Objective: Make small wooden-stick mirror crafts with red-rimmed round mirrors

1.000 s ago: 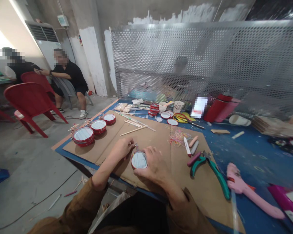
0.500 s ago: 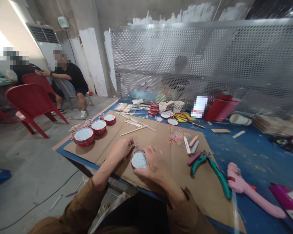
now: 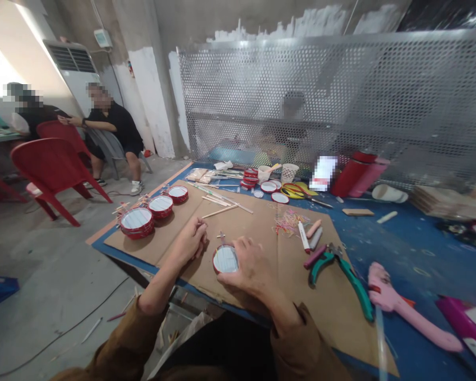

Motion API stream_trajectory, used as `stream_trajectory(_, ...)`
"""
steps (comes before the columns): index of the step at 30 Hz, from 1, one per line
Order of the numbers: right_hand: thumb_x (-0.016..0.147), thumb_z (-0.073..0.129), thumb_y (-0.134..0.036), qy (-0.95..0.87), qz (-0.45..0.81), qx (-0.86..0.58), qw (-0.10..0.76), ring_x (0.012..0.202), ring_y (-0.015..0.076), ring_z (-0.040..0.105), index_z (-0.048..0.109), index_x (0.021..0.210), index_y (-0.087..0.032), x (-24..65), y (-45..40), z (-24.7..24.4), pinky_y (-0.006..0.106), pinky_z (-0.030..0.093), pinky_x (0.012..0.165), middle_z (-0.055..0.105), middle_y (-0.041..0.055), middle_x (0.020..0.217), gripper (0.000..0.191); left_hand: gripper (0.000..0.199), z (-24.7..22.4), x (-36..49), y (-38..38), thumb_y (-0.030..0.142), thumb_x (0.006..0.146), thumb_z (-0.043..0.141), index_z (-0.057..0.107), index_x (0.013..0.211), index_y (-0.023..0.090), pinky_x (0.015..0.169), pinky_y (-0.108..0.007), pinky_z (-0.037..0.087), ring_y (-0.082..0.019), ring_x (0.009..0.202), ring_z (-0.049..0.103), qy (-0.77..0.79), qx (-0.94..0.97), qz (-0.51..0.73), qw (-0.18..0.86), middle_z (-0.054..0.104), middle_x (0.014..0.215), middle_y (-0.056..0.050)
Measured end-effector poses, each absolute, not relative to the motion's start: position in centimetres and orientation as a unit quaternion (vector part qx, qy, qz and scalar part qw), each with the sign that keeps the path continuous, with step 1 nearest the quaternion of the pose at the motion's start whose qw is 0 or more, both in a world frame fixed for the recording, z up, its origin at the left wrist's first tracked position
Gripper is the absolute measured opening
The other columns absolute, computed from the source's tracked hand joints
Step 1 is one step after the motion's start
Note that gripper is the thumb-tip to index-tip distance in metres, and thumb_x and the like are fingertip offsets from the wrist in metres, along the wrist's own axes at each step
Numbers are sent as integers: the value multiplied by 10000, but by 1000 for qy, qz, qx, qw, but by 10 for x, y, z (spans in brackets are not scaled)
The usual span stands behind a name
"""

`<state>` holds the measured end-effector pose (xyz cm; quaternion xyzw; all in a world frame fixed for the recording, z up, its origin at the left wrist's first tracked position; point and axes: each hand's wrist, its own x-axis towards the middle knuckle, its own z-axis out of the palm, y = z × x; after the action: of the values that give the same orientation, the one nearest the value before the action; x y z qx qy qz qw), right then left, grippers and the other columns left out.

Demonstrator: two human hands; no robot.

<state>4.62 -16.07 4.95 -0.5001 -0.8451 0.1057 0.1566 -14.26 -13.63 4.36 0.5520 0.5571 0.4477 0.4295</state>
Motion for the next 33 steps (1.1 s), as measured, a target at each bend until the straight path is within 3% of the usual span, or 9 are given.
stream_trajectory(14, 622, 762, -413, -847, 100, -494, 167, 968, 263, 556, 604, 1042, -194, 47, -159, 47, 375, 398, 827, 614, 89, 1044, 500, 162, 38, -144, -138, 367, 886, 389, 393, 832, 214, 338, -156, 264, -51, 297, 396, 543, 547, 493, 403, 399, 499, 119)
stream_trajectory(24, 627, 790, -418, -833, 158, -494, 191, 1041, 275, 549, 536, 1178, -181, 54, -161, 45, 399, 395, 874, 607, 98, 1137, 652, 206, 30, -146, -134, 417, 880, 402, 392, 886, 211, 344, -159, 279, -33, 338, 416, 534, 521, 530, 403, 446, 657, 92)
stream_trajectory(33, 616, 799, -400, -842, 140, -482, 198, 1044, 276, 545, 563, 1154, -190, 53, -163, 46, 404, 392, 875, 607, 100, 1145, 624, 236, 16, -156, -125, 426, 907, 381, 450, 917, 201, 474, -177, 365, -64, 473, 449, 564, 525, 541, 337, 496, 674, 56)
